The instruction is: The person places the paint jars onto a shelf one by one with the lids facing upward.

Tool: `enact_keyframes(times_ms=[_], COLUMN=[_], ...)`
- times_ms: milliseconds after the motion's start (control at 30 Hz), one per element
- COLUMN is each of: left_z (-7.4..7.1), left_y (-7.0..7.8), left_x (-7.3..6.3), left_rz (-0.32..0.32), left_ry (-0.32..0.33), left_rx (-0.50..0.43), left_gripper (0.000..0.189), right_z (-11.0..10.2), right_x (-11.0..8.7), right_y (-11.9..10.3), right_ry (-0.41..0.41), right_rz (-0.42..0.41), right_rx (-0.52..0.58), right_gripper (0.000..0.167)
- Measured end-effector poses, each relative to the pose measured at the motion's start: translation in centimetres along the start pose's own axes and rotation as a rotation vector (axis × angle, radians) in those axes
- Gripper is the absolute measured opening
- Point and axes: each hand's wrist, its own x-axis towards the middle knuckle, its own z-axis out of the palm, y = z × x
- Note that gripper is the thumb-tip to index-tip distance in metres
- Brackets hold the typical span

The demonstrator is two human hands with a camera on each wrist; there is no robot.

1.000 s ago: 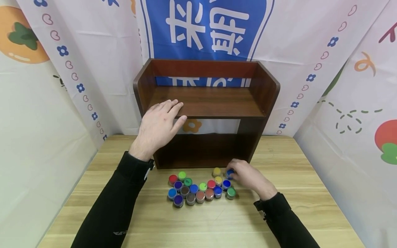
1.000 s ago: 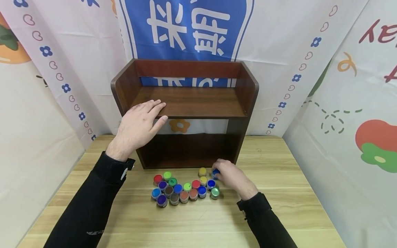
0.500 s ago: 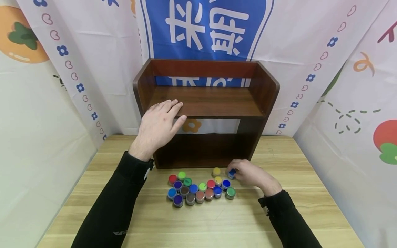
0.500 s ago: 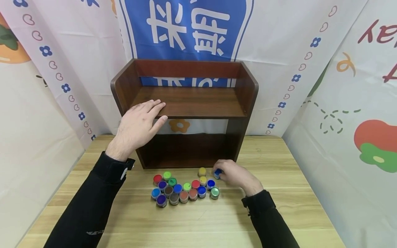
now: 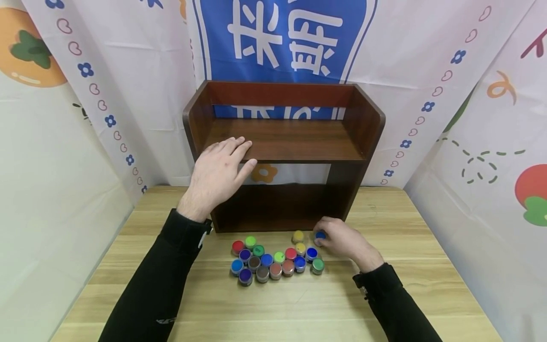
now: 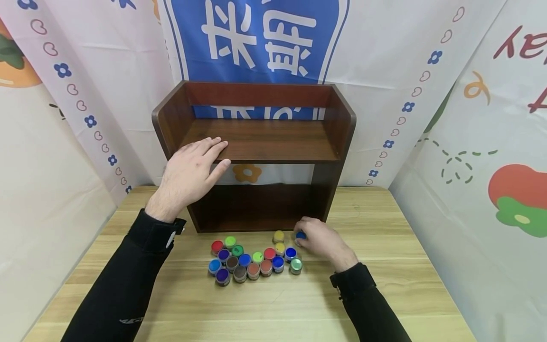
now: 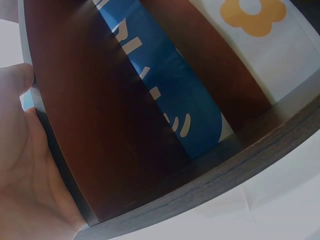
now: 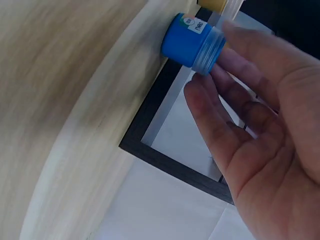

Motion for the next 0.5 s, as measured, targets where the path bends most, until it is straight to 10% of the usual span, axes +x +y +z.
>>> enact_keyframes(times_ms=[500], left_z=[-0.12], left_y=[0.06], left_x=[-0.05], left_rz=[-0.005], left_ry=[-0.011], left_rx=[0.000], left_gripper=[0.071], right_z=[-0.54], right_x=[-0.22], right_y=[0.19], right_ry=[-0.060], right_rz=[-0.039], right_rx=[0.023], right_gripper=[0.018])
